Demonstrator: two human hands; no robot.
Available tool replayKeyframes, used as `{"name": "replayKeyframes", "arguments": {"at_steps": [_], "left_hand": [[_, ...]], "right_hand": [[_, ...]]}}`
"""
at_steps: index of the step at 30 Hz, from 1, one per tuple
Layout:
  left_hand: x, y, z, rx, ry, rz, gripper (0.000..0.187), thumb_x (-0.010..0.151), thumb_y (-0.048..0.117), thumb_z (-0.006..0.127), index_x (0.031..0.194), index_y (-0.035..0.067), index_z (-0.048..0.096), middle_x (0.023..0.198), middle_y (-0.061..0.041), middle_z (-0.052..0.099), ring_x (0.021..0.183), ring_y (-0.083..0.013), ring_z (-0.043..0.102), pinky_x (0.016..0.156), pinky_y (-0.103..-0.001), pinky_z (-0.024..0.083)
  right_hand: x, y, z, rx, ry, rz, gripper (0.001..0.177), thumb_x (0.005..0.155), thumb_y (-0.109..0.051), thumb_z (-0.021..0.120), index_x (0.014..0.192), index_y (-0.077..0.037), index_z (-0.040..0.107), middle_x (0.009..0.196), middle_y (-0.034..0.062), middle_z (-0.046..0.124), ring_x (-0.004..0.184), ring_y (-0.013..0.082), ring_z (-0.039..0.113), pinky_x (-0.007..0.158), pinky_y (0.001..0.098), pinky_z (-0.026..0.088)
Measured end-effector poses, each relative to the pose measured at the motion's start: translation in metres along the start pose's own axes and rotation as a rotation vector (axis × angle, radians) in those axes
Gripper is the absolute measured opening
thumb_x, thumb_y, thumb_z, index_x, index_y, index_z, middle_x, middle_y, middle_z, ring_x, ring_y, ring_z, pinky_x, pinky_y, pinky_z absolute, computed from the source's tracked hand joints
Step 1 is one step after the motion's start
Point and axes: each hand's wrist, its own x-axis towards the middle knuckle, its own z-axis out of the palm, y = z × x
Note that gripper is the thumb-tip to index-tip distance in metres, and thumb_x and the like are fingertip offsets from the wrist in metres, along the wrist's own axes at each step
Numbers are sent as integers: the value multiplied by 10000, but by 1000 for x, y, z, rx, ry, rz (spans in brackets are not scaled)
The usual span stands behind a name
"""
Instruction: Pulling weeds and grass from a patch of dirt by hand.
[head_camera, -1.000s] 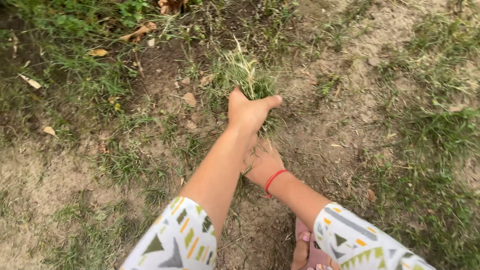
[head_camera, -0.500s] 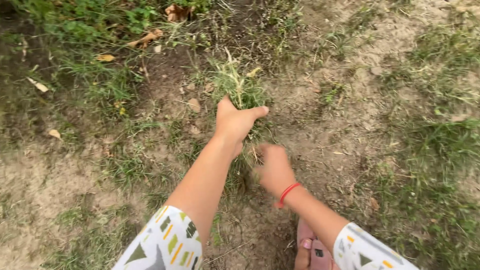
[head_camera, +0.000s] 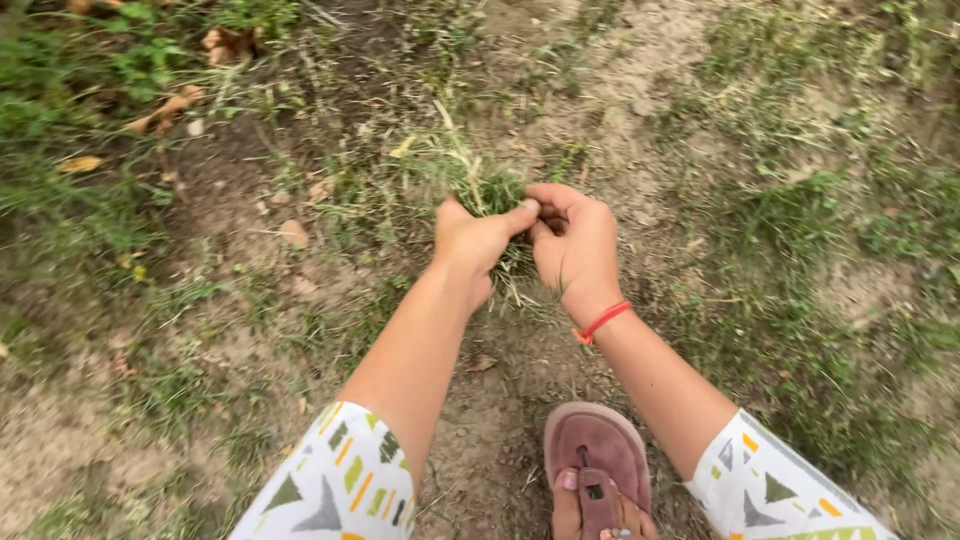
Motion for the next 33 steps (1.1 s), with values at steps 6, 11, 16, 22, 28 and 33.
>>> {"name": "replayKeyframes", "arguments": {"at_steps": [6,11,16,22,28,33], "left_hand": [[13,-14,9,110,31,-37,1040,758,180,819,1542,-9,162,1465,-265,457,1355,-335,520,1117,-480,433],[5,-9,11,189,-26,-145,831,770,132,766,1456,-82,347,1409,-305,548,1331,-366,563,1105,-511,466],[2,-9,13,239,-69,-167,962,812,68,774,1528,11,134,1479,-289,371,1407,-360,408,1171,-569,332],[1,-3,9,232,-66,-237,798,799,69,756,1440,-14,288,1359,-277,513,1317,-360,516,1137,-557,400],[11,-9,2,300,-5,-185,738,747,88,795,1358,-15,394,1251,-231,584,1152,-335,605,970,-523,512],[15,-23,-9,338,-33,-33,699,567,-31,798,1217,5,543,1129,-166,696,1053,-286,664,882,-439,544]], "right_hand": [[-20,-18,-16,80,-28,93,423,869,82,635,1271,-50,623,929,77,785,784,109,668,732,260,542],[-13,16,-29,131,-159,89,346,880,82,634,1207,-26,660,998,80,792,889,113,722,812,255,583],[-6,24,-46,105,-191,112,286,883,70,640,1147,-24,699,1022,82,790,953,136,765,860,261,624],[-9,26,-57,-270,-132,93,180,854,-9,713,1016,-63,771,916,81,787,840,173,770,797,304,614],[-33,22,-41,-624,-429,-78,105,791,-92,754,883,-95,805,808,156,763,778,315,745,782,426,587],[-46,35,-22,-918,-405,-254,97,729,-106,755,809,-50,750,851,187,711,833,380,705,773,495,551]]}}
